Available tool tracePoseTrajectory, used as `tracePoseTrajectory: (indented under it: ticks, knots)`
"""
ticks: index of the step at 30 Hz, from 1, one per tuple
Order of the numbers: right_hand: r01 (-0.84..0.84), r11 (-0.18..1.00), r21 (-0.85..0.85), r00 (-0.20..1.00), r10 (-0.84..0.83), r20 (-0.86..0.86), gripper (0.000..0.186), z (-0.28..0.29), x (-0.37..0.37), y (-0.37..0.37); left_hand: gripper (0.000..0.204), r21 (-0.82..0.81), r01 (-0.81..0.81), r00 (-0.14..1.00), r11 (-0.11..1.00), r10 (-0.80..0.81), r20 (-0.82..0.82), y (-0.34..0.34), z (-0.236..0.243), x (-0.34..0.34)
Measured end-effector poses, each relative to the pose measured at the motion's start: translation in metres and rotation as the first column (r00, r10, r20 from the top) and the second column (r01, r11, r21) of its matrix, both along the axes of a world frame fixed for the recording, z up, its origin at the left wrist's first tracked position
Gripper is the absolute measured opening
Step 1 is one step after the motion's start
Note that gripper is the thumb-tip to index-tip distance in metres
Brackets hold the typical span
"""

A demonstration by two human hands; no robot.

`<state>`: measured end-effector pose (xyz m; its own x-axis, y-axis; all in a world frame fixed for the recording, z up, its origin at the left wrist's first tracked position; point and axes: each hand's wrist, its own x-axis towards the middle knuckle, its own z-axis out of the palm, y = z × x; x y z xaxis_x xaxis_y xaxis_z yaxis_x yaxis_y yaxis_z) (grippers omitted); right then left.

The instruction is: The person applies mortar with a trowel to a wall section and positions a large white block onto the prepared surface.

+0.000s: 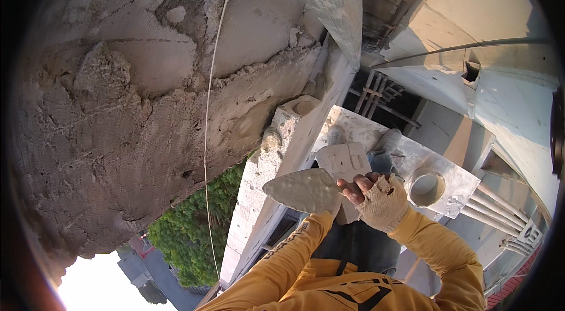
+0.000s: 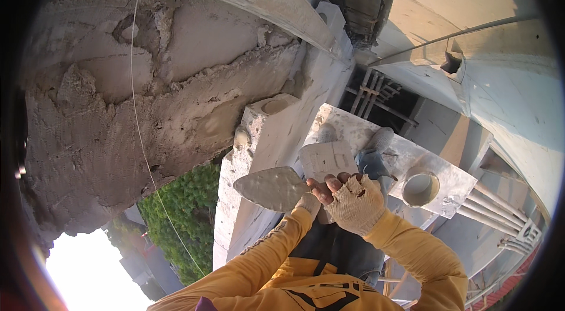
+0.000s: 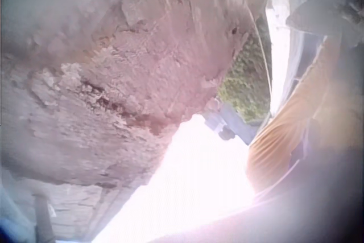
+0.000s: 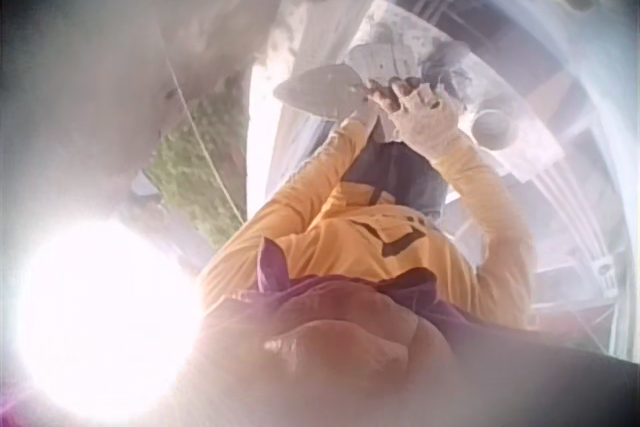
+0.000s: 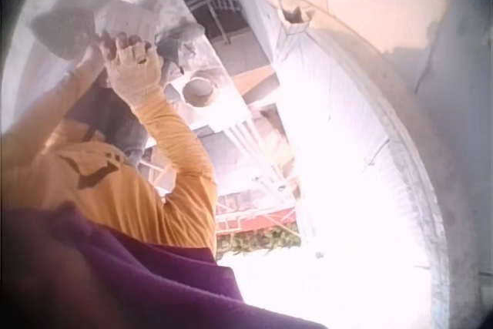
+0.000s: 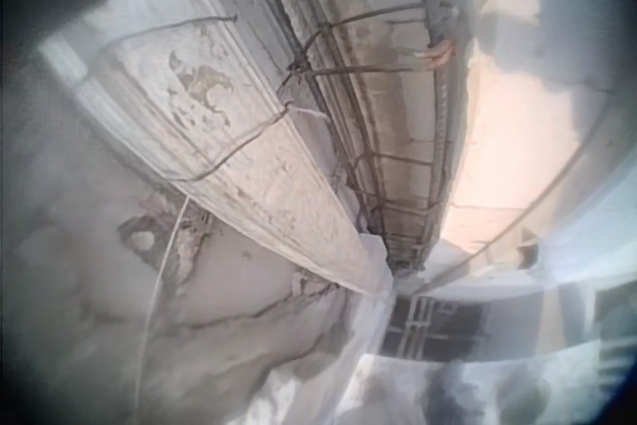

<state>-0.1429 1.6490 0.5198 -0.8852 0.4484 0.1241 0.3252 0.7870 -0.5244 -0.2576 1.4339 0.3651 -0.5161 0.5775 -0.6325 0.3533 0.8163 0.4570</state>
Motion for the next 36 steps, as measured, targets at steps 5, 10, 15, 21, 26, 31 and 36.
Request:
tracePoseTrajectory:
  ticks: [5, 10, 15, 21, 26, 31, 36]
  knots:
    - [-0.033, 0.973, 0.227, 0.999, 0.032, 0.008, 0.047, 0.015, -0.031, 0.041, 0.060, -0.338, -0.319, 0.911, 0.885, 0.385, 0.148, 0.024, 0.023, -0.006]
    - [-0.058, 0.959, 0.277, 0.996, 0.035, 0.088, 0.039, 0.027, -0.036, 0.074, 0.058, -0.298, -0.390, 0.892, 0.871, 0.437, 0.113, 0.020, 0.029, -0.003]
    - [-0.058, 0.946, 0.320, 0.994, 0.026, 0.102, 0.031, 0.035, -0.053, 0.096, 0.055, -0.259, -0.459, 0.840, 0.850, 0.511, 0.185, 0.020, 0.027, -0.002]
    - [-0.390, 0.846, 0.365, 0.910, 0.293, 0.292, 0.025, 0.073, -0.089, 0.158, 0.058, -0.219, -0.480, 0.829, 0.849, 0.521, 0.201, 0.005, 0.014, 0.001]
    - [-0.476, 0.859, 0.190, 0.857, 0.403, 0.322, 0.028, 0.102, -0.127, 0.183, 0.060, -0.201, -0.494, 0.817, 0.846, 0.531, 0.224, 0.000, 0.009, 0.003]
    - [-0.503, 0.864, 0.026, 0.750, 0.422, 0.509, 0.031, 0.119, -0.146, 0.189, 0.059, -0.197, -0.506, 0.813, 0.840, 0.540, 0.218, 0.001, 0.010, 0.003]
    - [-0.470, 0.880, 0.074, 0.812, 0.398, 0.427, 0.032, 0.116, -0.141, 0.188, 0.058, -0.145, -0.534, 0.795, 0.833, 0.553, 0.251, 0.001, 0.010, 0.001]
